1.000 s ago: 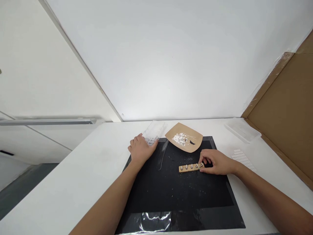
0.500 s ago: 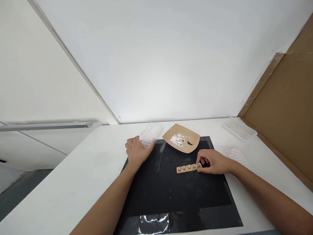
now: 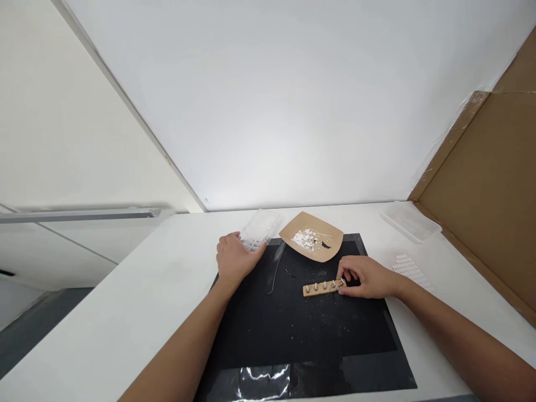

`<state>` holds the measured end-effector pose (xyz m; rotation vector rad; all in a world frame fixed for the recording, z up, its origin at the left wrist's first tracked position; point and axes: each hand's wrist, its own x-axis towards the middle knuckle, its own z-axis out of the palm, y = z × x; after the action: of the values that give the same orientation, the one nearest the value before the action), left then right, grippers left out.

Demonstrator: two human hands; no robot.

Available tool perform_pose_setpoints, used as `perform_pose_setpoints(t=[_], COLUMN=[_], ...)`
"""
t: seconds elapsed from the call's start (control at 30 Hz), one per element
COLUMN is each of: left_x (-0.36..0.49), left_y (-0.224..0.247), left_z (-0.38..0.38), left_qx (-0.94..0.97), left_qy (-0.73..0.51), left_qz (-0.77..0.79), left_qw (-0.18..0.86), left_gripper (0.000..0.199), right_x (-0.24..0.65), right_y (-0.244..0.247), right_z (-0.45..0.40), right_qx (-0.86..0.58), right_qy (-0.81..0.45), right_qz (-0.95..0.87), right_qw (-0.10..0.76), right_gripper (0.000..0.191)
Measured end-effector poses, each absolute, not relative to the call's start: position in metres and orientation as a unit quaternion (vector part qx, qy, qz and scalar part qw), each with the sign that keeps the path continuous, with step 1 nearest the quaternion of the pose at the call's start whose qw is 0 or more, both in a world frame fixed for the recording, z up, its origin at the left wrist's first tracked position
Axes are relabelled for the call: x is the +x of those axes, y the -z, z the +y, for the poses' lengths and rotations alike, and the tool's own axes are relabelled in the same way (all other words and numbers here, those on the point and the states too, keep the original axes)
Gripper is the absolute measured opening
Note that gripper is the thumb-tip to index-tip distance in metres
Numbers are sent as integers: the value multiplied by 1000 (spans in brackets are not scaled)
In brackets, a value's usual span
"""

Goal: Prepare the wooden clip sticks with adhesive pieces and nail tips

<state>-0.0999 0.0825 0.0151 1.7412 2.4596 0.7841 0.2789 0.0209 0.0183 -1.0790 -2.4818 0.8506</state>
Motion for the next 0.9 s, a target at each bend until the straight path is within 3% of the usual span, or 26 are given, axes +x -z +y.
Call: perform_pose_setpoints(t=[0.17, 0.37, 0.57, 0.7, 0.9], left_x=[-101, -100, -92, -86, -86], left_y=[-18, -17, -26, -29, -24], left_z=[80, 77, 69, 64, 66], left_qx=[558, 570, 619, 657, 738], left_qy=[-269, -303, -350, -382, -316], left_qz=[784, 759, 697, 647, 593], left_qw=[16, -87, -89, -65, -61], left_gripper=[90, 87, 66, 38, 16], right_x=[279, 278, 278, 278, 278], right_y=[-19, -20, -20, -20, -21], right_z=[21, 21, 20, 20, 20], right_qx=[-376, -381, -378, -384, -386], right_qy=[-295, -295, -294, -300, -308], right_qz=[-865, -864, -865, -861, -858], right_qw=[150, 147, 150, 145, 140], right_gripper=[23, 23, 23, 24, 23])
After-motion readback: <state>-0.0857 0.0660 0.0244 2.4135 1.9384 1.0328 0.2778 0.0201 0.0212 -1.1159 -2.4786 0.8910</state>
